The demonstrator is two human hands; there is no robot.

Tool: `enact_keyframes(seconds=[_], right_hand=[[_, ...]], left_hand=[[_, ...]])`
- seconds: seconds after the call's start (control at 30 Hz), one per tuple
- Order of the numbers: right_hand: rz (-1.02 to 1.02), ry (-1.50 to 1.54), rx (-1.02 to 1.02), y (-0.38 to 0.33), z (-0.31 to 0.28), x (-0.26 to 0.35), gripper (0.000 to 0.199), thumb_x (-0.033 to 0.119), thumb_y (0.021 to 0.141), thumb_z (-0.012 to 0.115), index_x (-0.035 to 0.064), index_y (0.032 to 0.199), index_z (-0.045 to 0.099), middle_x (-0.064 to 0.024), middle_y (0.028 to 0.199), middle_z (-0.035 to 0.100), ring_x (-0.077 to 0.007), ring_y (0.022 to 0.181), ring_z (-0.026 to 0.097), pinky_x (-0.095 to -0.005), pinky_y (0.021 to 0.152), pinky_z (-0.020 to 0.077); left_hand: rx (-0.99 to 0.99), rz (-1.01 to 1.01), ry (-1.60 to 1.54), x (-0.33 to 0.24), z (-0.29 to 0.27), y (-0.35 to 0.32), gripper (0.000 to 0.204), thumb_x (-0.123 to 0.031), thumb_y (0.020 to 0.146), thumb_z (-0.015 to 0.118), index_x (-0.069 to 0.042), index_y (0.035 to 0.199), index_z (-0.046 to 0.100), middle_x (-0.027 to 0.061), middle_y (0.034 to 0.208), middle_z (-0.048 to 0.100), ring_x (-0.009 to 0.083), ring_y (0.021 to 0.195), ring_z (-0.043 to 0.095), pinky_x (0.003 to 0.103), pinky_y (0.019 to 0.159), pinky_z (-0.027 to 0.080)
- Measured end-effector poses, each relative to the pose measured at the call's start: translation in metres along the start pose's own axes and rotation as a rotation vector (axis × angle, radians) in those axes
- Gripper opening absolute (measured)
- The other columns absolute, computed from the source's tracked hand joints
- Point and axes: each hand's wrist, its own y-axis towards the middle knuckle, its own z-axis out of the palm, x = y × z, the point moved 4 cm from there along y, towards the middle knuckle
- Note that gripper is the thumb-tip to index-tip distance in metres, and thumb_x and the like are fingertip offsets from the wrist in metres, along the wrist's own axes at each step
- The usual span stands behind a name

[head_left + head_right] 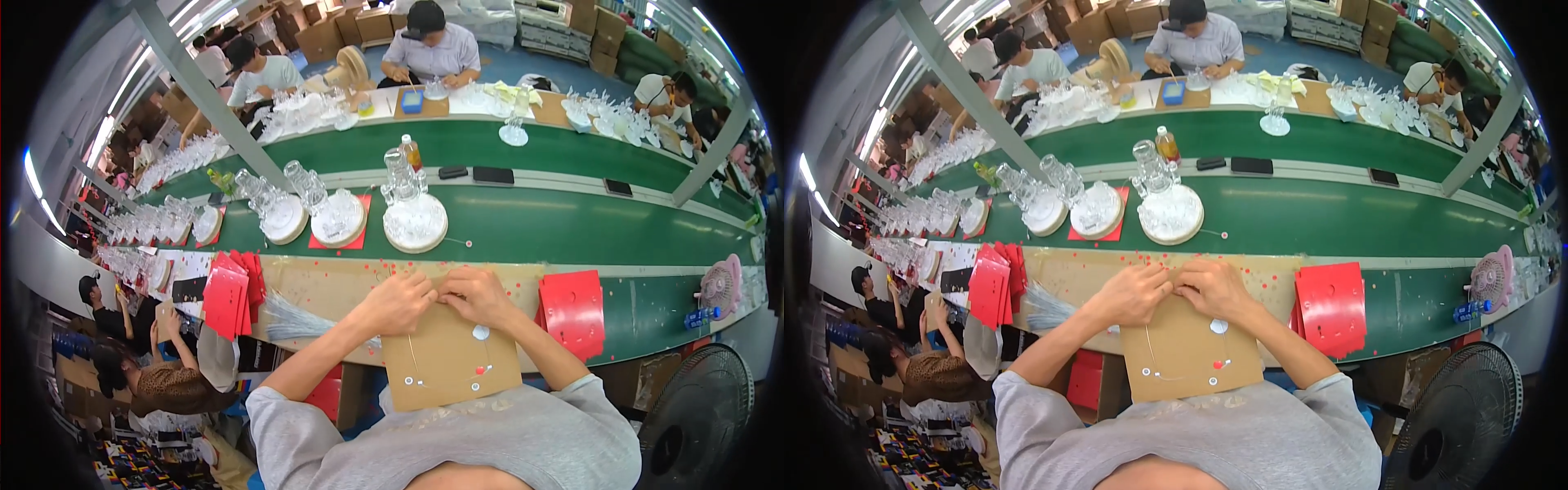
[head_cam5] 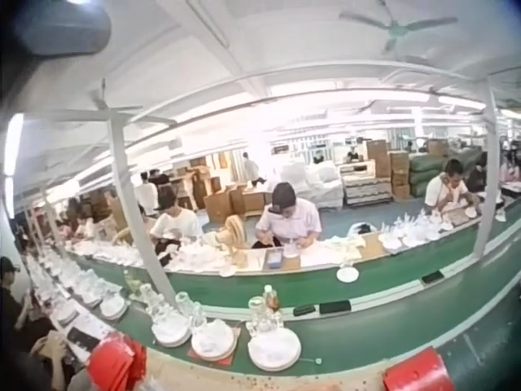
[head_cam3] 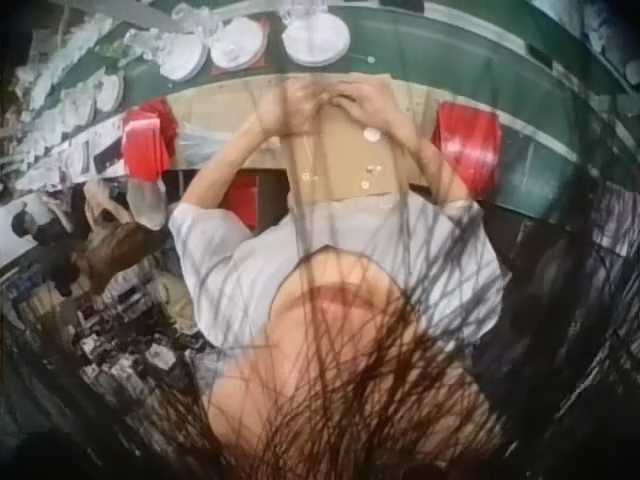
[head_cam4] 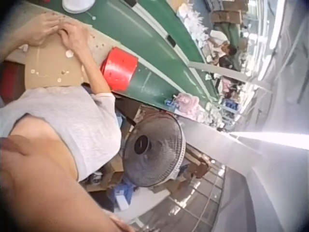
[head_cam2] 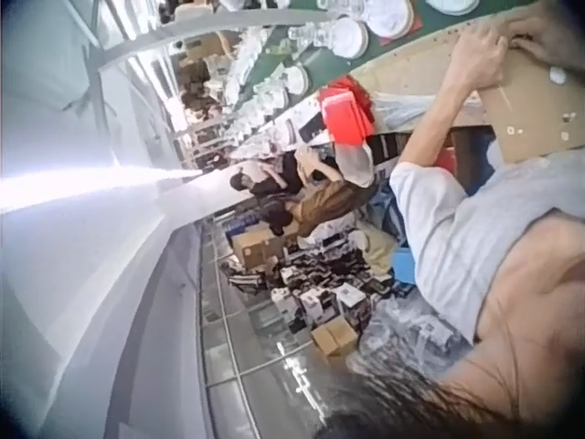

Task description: Assembling electrical wiring and components onto a cardboard template for light fixtures.

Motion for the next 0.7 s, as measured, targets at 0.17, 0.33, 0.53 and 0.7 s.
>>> enact_keyframes(seconds=[0.17,0.33,0.53,0.7], right_hand=[[-0.064,0.186,0.323,0.018,-0.010,-0.017,0.008,0.007,0.079,0.077,0.0050,0.084,0.070,-0.0078,0.081,0.067,-0.0281,0.073,0.066,-0.0390,0.064,0.0517],[-0.149,0.274,0.533,0.030,-0.001,-0.025,0.012,0.017,0.083,0.074,0.0066,0.087,0.069,-0.0093,0.083,0.068,-0.0316,0.077,0.065,-0.0434,0.068,0.0502],[-0.124,0.253,0.803,0.047,0.008,-0.025,0.010,0.014,0.082,0.069,0.0057,0.087,0.069,-0.0106,0.081,0.068,-0.0301,0.078,0.065,-0.0413,0.068,0.0486],[-0.215,0.228,1.004,0.056,0.011,-0.022,0.009,0.012,0.082,0.068,0.0040,0.086,0.069,-0.0114,0.080,0.068,-0.0284,0.075,0.064,-0.0414,0.067,0.0479]], left_hand=[[-0.066,-0.064,0.083,-0.018,0.006,0.004,0.009,-0.008,0.075,0.063,-0.003,0.080,0.059,0.0083,0.074,0.055,0.0256,0.074,0.061,0.037,0.061,0.050],[-0.102,-0.128,0.210,-0.041,0.014,0.004,0.013,-0.008,0.074,0.062,0.000,0.085,0.063,0.0106,0.072,0.056,0.0277,0.073,0.061,0.038,0.059,0.051],[-0.079,-0.459,0.240,-0.062,0.026,0.012,0.028,-0.007,0.072,0.062,0.009,0.095,0.066,0.0167,0.075,0.061,0.0313,0.073,0.064,0.041,0.057,0.053],[-0.076,-0.644,0.244,-0.081,0.030,0.024,0.028,-0.008,0.071,0.062,0.010,0.093,0.066,0.0185,0.077,0.062,0.0322,0.074,0.064,0.042,0.057,0.053]])
